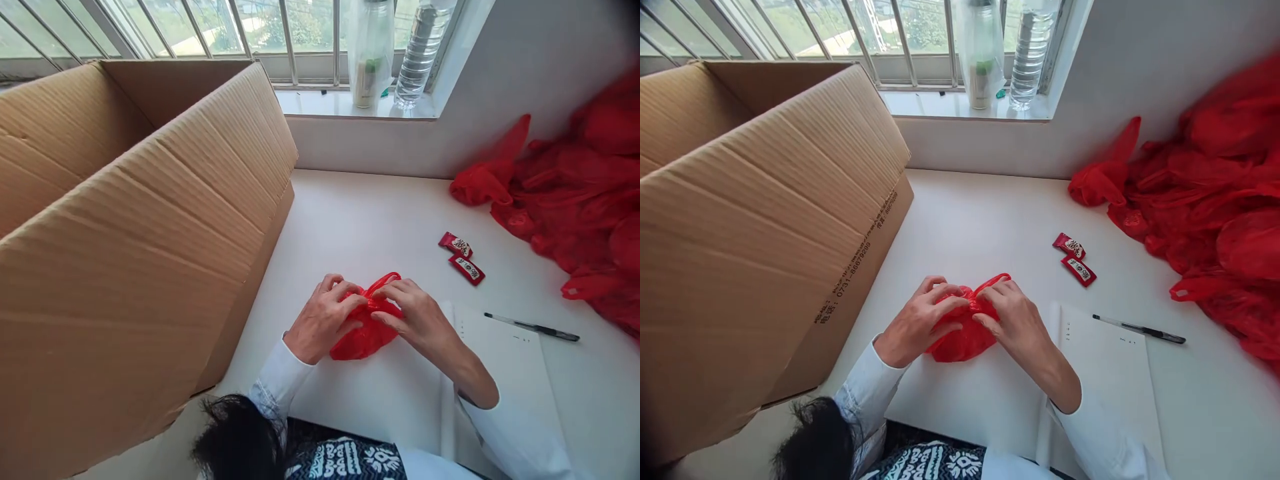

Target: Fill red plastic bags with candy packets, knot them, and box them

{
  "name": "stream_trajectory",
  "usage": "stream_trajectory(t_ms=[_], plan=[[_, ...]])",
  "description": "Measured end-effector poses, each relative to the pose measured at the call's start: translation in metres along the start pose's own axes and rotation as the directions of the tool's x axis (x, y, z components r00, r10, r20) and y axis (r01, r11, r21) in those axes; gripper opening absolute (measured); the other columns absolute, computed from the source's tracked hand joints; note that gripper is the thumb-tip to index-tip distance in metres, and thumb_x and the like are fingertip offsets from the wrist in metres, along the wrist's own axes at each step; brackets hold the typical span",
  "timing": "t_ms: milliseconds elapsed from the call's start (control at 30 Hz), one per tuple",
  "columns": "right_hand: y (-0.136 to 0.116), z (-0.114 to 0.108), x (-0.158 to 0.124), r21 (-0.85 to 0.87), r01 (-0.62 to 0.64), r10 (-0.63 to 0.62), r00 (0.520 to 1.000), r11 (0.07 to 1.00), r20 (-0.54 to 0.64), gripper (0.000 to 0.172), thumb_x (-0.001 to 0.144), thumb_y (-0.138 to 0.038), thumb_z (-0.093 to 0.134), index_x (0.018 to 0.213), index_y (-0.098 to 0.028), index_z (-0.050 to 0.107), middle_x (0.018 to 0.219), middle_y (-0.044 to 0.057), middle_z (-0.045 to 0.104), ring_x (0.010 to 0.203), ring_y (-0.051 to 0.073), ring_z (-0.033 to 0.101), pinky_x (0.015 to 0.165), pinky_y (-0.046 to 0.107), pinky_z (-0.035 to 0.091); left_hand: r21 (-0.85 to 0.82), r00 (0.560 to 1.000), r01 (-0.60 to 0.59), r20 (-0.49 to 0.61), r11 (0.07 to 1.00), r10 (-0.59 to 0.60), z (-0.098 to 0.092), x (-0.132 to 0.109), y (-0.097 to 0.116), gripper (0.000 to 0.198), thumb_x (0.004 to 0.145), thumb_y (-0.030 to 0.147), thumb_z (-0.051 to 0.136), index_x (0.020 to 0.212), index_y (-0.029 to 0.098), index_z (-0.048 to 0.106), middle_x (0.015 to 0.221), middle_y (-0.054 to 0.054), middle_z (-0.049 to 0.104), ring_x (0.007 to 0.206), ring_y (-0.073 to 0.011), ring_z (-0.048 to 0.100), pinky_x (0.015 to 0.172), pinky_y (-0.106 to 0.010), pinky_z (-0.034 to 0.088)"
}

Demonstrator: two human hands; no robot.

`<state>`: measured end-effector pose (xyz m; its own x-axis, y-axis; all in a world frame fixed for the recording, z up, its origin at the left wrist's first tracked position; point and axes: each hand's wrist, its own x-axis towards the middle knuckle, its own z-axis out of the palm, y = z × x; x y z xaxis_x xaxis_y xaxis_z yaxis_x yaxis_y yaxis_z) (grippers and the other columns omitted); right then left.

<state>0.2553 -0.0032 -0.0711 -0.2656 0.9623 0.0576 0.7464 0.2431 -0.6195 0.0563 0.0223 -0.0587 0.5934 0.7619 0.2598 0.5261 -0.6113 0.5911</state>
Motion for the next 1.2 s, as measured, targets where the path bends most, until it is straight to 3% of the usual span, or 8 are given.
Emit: stream_trajectory(t_ms=[167,400,567,700,833,1000,1100,1200], plan=[[0.0,-0.008,-0.003,0.025,-0.07,0.071,0.994,0.997,-0.078,0.013,0.089,-0.019,0.052,0.077,-0.022,0.057,0.083,0.0,0.065,0.084,0.018,0.055,0.069,0.029,0.044,-0.101,0.987,0.118,-0.096,0.988,-0.128,-0.003,-0.006,-0.018,0.006,0.083,0.025,0.063,0.078,0.022,0.066,0.072,0.0,0.062,0.072,-0.0165,0.053,0.072,-0.031,0.045],[0.033,-0.04,-0.047,0.112,-0.313,0.316,0.949,0.943,-0.005,0.021,0.089,-0.044,0.05,0.089,-0.025,0.059,0.095,0.0,0.066,0.071,0.015,0.059,0.07,0.033,0.049,-0.41,0.842,0.282,-0.327,0.867,-0.428,-0.016,-0.049,-0.04,0.019,0.094,0.037,0.043,0.095,0.02,0.051,0.083,-0.002,0.059,0.071,-0.0137,0.059,0.065,-0.027,0.049],[0.017,-0.042,-0.039,0.055,-0.206,0.212,0.966,0.977,-0.15,0.064,0.08,-0.052,0.063,0.135,-0.028,0.042,0.127,0.008,0.056,0.096,0.023,0.062,0.075,0.038,0.054,-0.411,0.867,0.313,-0.245,0.856,-0.435,-0.017,-0.038,-0.013,0.062,0.066,0.053,0.075,0.113,0.022,0.049,0.112,-0.008,0.059,0.103,-0.0234,0.058,0.089,-0.038,0.047],[-0.03,-0.044,-0.018,-0.077,0.152,-0.17,0.883,0.985,-0.438,0.045,0.085,-0.031,0.063,0.127,-0.025,0.049,0.123,0.008,0.057,0.113,0.023,0.055,0.094,0.038,0.047,-0.306,0.86,0.354,-0.264,0.884,-0.437,-0.021,-0.008,0.005,0.059,0.058,0.046,0.083,0.107,0.022,0.06,0.091,-0.003,0.061,0.087,-0.0217,0.054,0.081,-0.038,0.043],[-0.055,-0.037,-0.002,-0.264,0.458,-0.507,0.846,0.849,-0.164,0.027,0.091,-0.005,0.042,0.103,-0.021,0.059,0.1,0.005,0.066,0.095,0.018,0.059,0.091,0.035,0.045,-0.353,0.907,0.271,-0.216,0.895,-0.36,-0.025,0.001,0.007,0.025,0.078,0.043,0.069,0.066,0.021,0.064,0.074,-0.001,0.058,0.08,-0.0193,0.051,0.075,-0.034,0.043],[-0.026,-0.023,0.007,-0.517,0.368,-0.248,0.925,0.773,0.288,0.027,0.082,0.001,0.04,0.073,-0.02,0.055,0.06,0.001,0.054,0.057,0.016,0.049,0.079,0.042,0.041,-0.539,0.933,0.149,-0.202,0.829,-0.299,-0.033,-0.031,-0.009,0.031,0.084,0.045,0.061,0.066,0.02,0.058,0.076,-0.003,0.057,0.075,-0.018,0.057,0.067,-0.034,0.05],[-0.01,-0.027,-0.007,-0.542,0.312,-0.187,0.944,0.78,0.273,0.007,0.082,-0.027,0.058,0.084,-0.02,0.059,0.07,0.005,0.057,0.066,0.023,0.052,0.074,0.048,0.04,-0.602,0.952,0.078,-0.191,0.795,-0.238,-0.036,-0.054,-0.016,0.038,0.082,0.051,0.061,0.06,0.021,0.054,0.073,-0.003,0.054,0.084,-0.0213,0.058,0.075,-0.039,0.052],[-0.004,-0.035,-0.029,-0.58,0.233,-0.184,0.972,0.78,0.144,0.052,0.072,-0.057,0.065,0.104,-0.018,0.06,0.084,0.015,0.059,0.087,0.038,0.053,0.077,0.06,0.038,-0.626,0.956,0.05,-0.194,0.778,-0.218,-0.04,-0.065,-0.016,0.04,0.081,0.053,0.062,0.058,0.022,0.052,0.076,-0.004,0.055,0.097,-0.0248,0.055,0.09,-0.049,0.049]])
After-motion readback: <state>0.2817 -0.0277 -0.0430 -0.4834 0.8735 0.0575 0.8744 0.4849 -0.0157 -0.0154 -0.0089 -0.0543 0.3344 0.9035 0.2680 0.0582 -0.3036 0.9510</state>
